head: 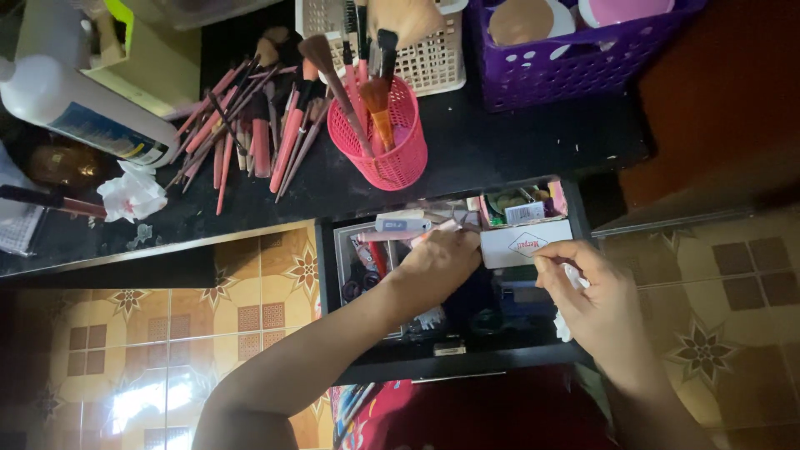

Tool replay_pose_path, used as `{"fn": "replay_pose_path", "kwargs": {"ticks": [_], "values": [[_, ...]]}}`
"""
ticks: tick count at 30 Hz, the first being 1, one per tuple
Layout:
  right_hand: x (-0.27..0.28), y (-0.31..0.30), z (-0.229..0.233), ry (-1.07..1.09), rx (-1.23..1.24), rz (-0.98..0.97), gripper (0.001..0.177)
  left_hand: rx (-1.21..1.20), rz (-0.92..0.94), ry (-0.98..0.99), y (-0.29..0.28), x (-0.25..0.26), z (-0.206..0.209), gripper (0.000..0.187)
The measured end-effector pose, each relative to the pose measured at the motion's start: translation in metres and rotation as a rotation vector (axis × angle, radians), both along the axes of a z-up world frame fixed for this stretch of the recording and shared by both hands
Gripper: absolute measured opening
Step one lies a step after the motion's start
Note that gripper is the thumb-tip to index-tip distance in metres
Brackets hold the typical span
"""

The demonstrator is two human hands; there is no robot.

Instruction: The person removes makeup brushes and cosmetic items from a drawer, wipes them with a tissue, and places them into a pink mesh cup or back onto the vanity. They sort through various brushes and tubes, arranging them in a more organized manner.

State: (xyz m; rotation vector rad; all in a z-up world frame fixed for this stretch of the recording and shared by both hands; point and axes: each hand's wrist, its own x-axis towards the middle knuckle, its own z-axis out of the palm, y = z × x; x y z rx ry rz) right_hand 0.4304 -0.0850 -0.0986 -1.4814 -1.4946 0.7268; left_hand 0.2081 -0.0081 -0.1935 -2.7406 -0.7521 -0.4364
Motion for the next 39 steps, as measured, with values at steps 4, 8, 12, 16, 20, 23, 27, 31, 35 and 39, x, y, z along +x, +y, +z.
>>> {"fn": "replay_pose_path", "kwargs": {"ticks": [4, 8, 12, 16, 20, 23, 27, 31, 35, 39], "values": [[0.002, 0.001, 0.003, 0.038, 0.014, 0.003, 0.005, -0.052, -0.037, -0.083, 0.001, -0.008, 0.011, 0.005], [0.002, 0.002, -0.002, 0.03, 0.038, 0.001, 0.005, 0.054, 0.05, 0.012, -0.001, -0.015, 0.054, 0.009], [0.003, 0.002, 0.0, 0.036, 0.037, 0.009, 0.006, 0.025, 0.036, -0.021, -0.005, -0.029, 0.063, 0.014], [0.002, 0.002, -0.005, 0.026, 0.041, 0.006, 0.005, -0.198, 0.019, -0.311, -0.013, -0.021, 0.088, 0.014], [0.0, -0.001, 0.002, 0.063, 0.017, -0.009, 0.005, -0.366, 0.002, -0.631, -0.01, -0.002, 0.13, 0.012], [-0.002, -0.006, 0.011, 0.054, -0.019, -0.058, 0.005, -0.213, 0.032, -0.622, 0.001, 0.003, 0.143, 0.012], [0.009, -0.01, 0.006, 0.175, -0.069, -0.071, 0.013, -0.173, 0.024, -0.43, 0.019, 0.01, 0.164, 0.029], [0.011, -0.008, -0.002, 0.317, -0.119, -0.137, 0.012, -0.159, 0.07, -0.361, 0.054, 0.032, 0.153, 0.031], [0.012, -0.007, -0.002, 0.285, -0.089, -0.106, 0.013, -0.159, 0.275, -0.266, 0.096, 0.06, 0.126, 0.023], [0.017, -0.006, -0.009, 0.289, -0.062, -0.068, 0.014, -0.175, 0.404, -0.184, 0.114, 0.067, 0.104, 0.037]]}}
